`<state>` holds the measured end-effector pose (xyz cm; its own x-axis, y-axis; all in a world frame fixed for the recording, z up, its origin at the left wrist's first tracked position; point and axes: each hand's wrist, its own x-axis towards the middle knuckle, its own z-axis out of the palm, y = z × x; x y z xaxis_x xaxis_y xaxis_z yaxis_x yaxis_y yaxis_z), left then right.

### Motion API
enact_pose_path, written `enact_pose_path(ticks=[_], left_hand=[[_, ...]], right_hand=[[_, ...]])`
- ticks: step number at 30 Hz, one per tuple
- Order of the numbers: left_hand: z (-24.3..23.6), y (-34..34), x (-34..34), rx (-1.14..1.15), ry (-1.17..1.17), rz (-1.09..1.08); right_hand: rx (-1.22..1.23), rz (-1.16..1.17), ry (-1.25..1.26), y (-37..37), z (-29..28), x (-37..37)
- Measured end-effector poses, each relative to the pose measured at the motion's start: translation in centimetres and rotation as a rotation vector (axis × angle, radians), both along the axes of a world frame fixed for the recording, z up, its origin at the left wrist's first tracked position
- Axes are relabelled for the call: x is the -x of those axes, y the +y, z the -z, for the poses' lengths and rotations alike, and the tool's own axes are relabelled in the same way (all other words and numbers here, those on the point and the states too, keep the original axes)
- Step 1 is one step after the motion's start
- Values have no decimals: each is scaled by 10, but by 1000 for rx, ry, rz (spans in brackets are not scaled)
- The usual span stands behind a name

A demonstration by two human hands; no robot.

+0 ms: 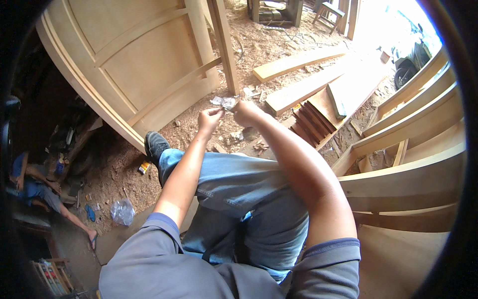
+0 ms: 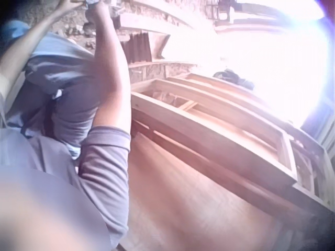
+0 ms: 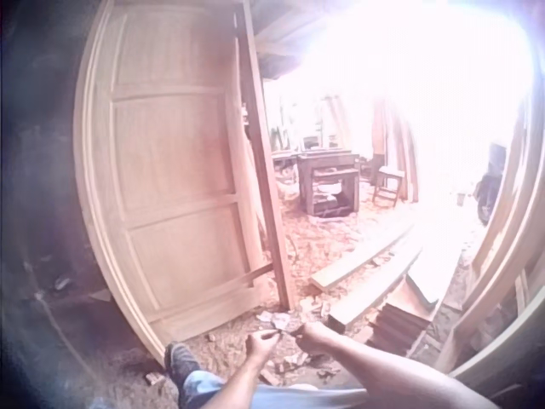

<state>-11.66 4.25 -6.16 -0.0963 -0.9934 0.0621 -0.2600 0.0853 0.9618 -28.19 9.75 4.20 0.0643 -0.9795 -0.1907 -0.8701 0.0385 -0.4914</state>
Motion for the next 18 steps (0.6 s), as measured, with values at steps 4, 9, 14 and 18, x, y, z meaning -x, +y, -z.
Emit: enact_pose_path(ticks=[4,9,14,18], left_hand=[[-9,0,1,-289,280,15],[-24,7,2,-496,522,2],[-24,7,-3,-496,540,27],[-18,3,-3,-476,517,43]], right_hand=[[99,-86,43,6,-1,-3],[39,-31,24,6,-7,1],[79,-73,21,7,-5,1],[44,-62,6,7,-4,2]])
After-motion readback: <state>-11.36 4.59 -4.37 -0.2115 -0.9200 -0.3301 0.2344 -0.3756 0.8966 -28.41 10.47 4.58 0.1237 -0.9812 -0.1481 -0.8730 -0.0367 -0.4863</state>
